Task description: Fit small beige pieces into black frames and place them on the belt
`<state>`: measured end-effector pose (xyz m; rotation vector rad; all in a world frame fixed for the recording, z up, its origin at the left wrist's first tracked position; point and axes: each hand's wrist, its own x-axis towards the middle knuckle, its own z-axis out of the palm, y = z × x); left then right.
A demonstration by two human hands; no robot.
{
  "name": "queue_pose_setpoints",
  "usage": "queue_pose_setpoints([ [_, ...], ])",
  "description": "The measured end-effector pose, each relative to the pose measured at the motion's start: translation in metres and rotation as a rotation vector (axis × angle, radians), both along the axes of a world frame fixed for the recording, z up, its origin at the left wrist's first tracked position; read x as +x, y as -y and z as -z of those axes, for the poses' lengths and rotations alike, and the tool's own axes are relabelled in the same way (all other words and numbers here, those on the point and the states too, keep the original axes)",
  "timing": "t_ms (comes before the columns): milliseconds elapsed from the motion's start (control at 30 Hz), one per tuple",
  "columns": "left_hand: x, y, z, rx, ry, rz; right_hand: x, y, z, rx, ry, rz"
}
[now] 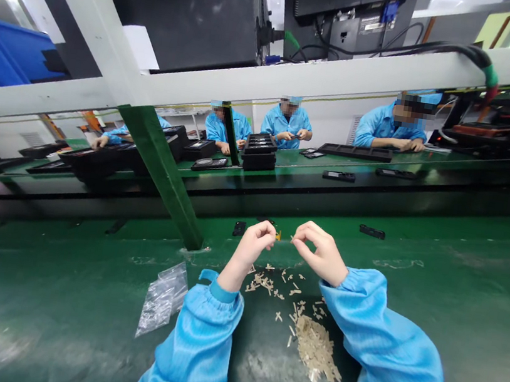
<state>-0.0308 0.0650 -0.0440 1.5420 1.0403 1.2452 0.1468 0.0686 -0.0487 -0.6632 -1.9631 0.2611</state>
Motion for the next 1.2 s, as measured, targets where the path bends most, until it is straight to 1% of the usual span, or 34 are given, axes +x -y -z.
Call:
queue_pose_setpoints([
  [67,0.0,-0.001,0.001,-0.042,0.042,0.005,0.001,0.002,-0.003,0.004,-0.001,-0.014],
  [167,0.001,0.0,0.002,-0.114,0.097,0.049,0.0,0.005,-0.003,0.013,-0.001,-0.019],
  [300,0.002,0.002,0.002,-0.187,0.151,0.112,-0.002,0.004,0.0,0.042,-0.016,-0.01],
  [467,0.003,0.001,0.004,-0.235,0.196,0.161,-0.002,0.002,0.004,0.062,0.004,-0.009],
  [700,0.005,0.002,0.003,-0.27,0.218,0.197,-0.007,0.004,0.006,0.088,0.045,0.021],
  [867,0.007,0.005,0.001,-0.29,0.204,0.22,-0.009,0.004,0.007,0.137,0.085,0.045],
  [1000,0.007,0.006,0.001,-0.285,0.186,0.23,-0.009,0.003,0.007,0.145,0.089,0.055],
  [1100,0.007,0.007,0.0,-0.269,0.155,0.215,-0.009,0.003,0.007,0.128,0.058,0.04],
  [1200,0.006,0.006,-0.001,-0.238,0.087,0.168,-0.008,0.004,0.004,0.119,0.026,0.045],
])
